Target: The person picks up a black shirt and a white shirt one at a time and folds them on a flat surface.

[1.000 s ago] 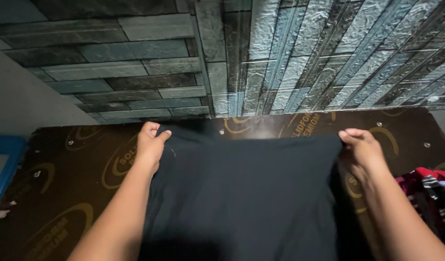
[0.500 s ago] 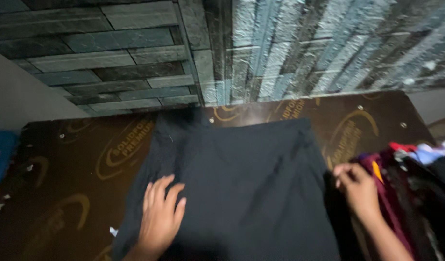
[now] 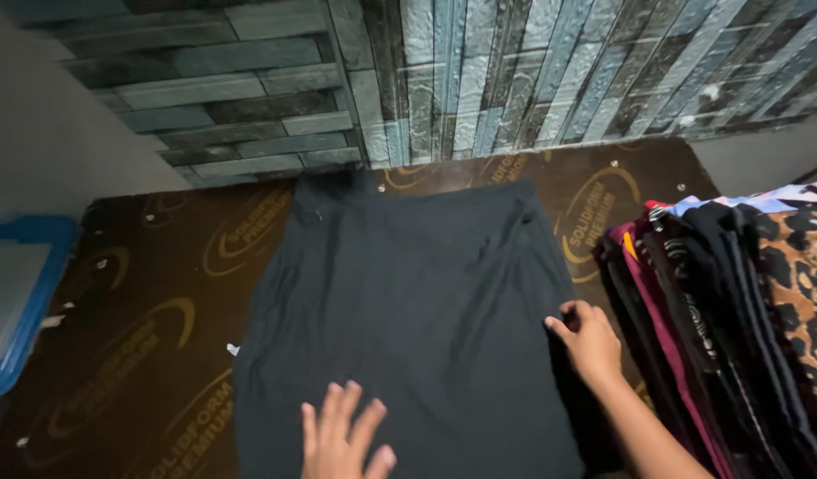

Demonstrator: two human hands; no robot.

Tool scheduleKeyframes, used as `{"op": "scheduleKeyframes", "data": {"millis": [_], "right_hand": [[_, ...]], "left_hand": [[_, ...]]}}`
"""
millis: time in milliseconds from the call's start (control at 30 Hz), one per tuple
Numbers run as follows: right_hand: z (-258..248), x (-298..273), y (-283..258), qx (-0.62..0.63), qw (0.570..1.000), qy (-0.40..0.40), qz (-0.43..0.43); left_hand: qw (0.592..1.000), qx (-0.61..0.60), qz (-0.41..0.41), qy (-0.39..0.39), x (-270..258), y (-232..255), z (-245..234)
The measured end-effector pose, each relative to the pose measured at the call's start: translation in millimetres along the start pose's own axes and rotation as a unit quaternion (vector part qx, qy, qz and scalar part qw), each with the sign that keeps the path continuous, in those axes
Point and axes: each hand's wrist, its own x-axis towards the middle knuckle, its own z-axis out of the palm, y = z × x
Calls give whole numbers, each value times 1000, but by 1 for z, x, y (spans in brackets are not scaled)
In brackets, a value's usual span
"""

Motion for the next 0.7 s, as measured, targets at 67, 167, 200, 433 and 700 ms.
{"op": "scheduleKeyframes", "data": {"millis": [67,167,200,433,700], "right_hand": [[11,12,3,-4,1000,-2,16],[12,19,19,75,997,-12,-5],[9,16,26,113,993,15,23],[-7,-30,37,132,986,30,99],[-41,-72,82,53,993,-101,-16]], "left_hand": [[994,62,37,82,-26,7,38],[966,140,91,200,-49,-8,81],[953,158,105,237,-54,-12,91],[967,121,90,203,-74,-13,88],[999,22,33,26,-109,-9,20]]}}
